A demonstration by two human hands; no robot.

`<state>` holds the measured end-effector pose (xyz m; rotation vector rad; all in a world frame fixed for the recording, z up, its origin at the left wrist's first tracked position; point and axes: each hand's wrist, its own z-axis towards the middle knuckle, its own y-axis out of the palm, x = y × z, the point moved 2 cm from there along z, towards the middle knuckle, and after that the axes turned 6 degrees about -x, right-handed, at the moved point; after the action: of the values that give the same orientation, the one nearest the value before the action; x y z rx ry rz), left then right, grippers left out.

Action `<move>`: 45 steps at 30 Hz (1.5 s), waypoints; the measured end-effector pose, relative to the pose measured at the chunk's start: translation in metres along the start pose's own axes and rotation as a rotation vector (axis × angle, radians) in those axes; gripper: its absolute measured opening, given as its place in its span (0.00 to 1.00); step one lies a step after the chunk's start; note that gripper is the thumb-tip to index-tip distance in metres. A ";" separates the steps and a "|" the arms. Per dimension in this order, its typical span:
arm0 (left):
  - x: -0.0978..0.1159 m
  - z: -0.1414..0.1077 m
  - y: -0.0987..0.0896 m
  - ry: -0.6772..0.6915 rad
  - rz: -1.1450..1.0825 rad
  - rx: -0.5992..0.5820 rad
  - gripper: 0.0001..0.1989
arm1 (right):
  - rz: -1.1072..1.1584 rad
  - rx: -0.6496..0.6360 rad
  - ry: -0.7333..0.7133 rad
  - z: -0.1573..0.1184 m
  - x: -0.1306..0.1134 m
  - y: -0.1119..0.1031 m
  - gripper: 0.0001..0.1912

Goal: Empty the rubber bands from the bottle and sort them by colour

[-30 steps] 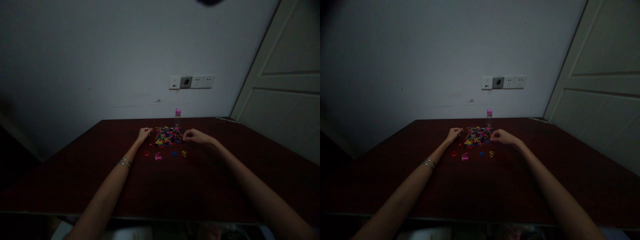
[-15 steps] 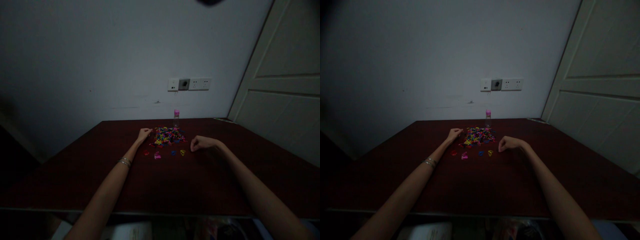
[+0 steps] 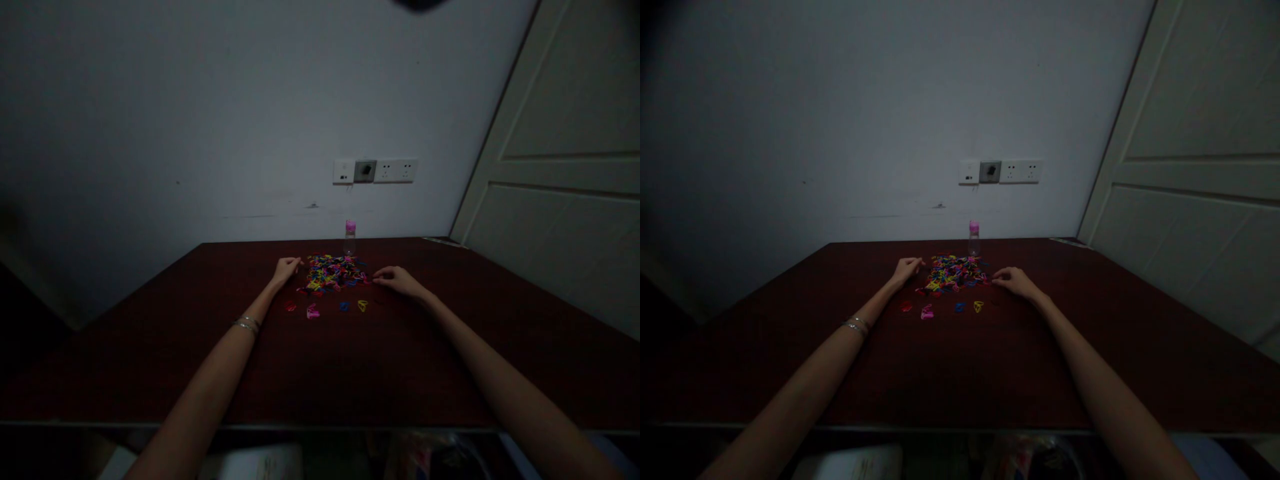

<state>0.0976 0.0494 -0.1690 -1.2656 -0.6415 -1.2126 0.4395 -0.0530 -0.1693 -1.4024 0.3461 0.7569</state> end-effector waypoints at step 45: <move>0.046 -0.005 -0.015 -0.245 0.315 -0.859 0.08 | -0.217 -0.084 -0.445 -0.029 -0.138 0.085 0.07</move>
<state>0.0967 0.0316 -0.1234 -2.1611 -0.0457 -1.0985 0.2895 -0.1193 -0.1506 -1.2819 -0.1834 0.8834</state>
